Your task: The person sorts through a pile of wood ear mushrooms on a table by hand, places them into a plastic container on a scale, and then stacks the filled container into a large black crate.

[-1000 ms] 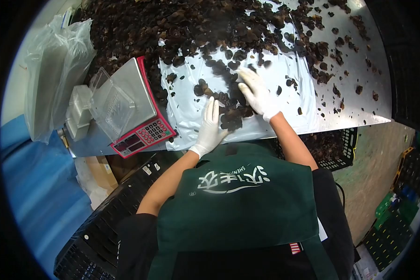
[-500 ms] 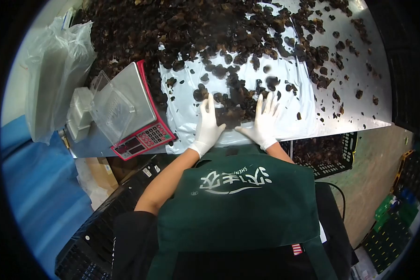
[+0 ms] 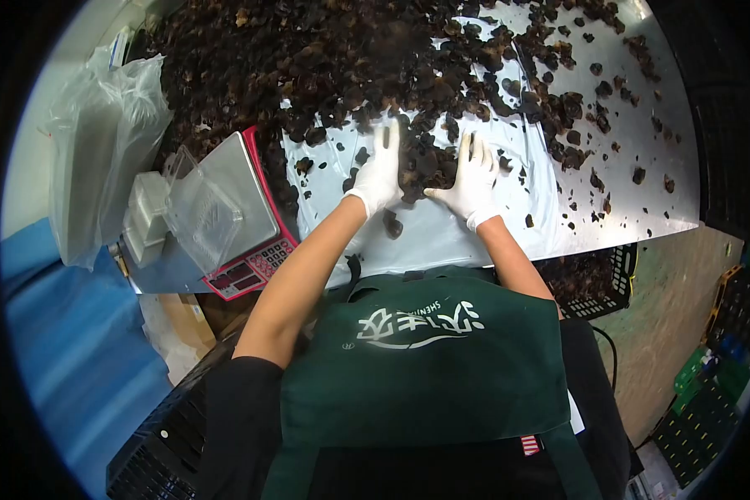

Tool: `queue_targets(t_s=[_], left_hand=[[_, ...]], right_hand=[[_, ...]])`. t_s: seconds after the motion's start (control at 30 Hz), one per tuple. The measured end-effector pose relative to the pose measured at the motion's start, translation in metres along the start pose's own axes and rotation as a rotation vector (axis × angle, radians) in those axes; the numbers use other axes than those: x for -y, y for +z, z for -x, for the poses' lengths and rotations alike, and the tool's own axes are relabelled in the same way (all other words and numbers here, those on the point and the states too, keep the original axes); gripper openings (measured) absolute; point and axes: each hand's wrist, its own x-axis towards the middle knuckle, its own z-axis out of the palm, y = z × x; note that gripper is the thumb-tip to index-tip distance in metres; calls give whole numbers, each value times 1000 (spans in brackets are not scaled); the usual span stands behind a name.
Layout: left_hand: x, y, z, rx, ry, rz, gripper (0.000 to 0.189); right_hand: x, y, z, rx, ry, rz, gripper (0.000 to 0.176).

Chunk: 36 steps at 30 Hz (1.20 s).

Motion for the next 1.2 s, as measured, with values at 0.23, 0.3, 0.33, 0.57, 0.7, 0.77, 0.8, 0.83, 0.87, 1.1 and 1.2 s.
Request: queue_targets(t_s=[0.23, 0.3, 0.33, 0.57, 0.7, 0.77, 0.8, 0.83, 0.87, 1.1, 1.2], left_hand=[[-10, 7, -9, -46, 101, -37, 118], [-4, 12, -6, -57, 106, 140, 104], [-2, 18, -8, -97, 153, 254, 99], [-5, 10, 19, -233, 312, 478, 81], [9, -19, 51, -480, 295, 515, 73], [22, -50, 79, -602, 278, 450, 74], [29, -67, 97, -660, 229, 430, 75], [38, -80, 113, -716, 181, 412, 76], [54, -88, 127, -809, 164, 363, 77], [159, -125, 219, -1110, -102, 86, 82], [209, -111, 234, -1125, -143, 96, 82]], right_hand=[[7, 21, -14, 62, -88, -416, 107], [11, 19, -15, 27, -69, -455, 94], [13, 12, -18, 81, -55, -522, 88], [25, -22, -13, 233, -51, -872, 67], [80, -50, -17, 220, -145, -989, 63], [114, -47, -25, 242, -261, -1030, 65], [137, -50, -29, 216, -357, -977, 66], [161, -56, -31, 187, -450, -921, 67], [185, -53, -35, 197, -521, -943, 69], [346, -4, -40, 161, -1011, -1083, 59], [386, 31, -39, 265, -1072, -809, 58]])
